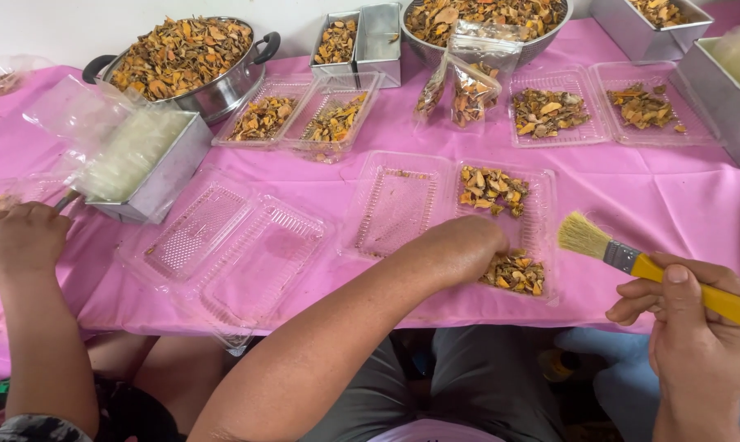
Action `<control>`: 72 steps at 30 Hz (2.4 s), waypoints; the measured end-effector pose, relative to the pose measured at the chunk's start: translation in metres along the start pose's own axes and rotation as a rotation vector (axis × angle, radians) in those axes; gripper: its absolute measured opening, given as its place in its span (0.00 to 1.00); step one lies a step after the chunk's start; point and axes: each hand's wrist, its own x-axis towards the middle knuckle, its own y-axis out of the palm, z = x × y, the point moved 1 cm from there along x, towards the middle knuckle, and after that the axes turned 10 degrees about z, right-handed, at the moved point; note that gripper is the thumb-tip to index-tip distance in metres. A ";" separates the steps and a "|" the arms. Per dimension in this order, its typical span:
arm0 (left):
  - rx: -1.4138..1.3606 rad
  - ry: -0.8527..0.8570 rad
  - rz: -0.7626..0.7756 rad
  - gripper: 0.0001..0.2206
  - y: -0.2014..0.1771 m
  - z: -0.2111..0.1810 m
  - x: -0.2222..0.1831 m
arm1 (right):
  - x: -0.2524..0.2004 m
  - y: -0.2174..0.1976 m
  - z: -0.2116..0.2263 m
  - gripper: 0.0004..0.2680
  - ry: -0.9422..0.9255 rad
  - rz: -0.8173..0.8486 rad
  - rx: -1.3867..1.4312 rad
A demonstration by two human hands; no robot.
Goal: Sorting and cleaning dried herbs using a brush and packing them into plastic bags.
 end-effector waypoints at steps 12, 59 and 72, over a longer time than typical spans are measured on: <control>-0.251 -1.004 0.149 0.07 -0.121 -0.315 -0.035 | -0.002 -0.006 -0.007 0.10 -0.035 0.021 0.036; -0.779 -0.899 -0.315 0.09 -0.112 -0.259 -0.045 | 0.023 0.024 0.020 0.09 0.032 0.161 0.152; -1.075 -0.820 -0.515 0.09 -0.106 -0.239 -0.044 | 0.024 0.032 0.009 0.11 0.037 0.234 0.267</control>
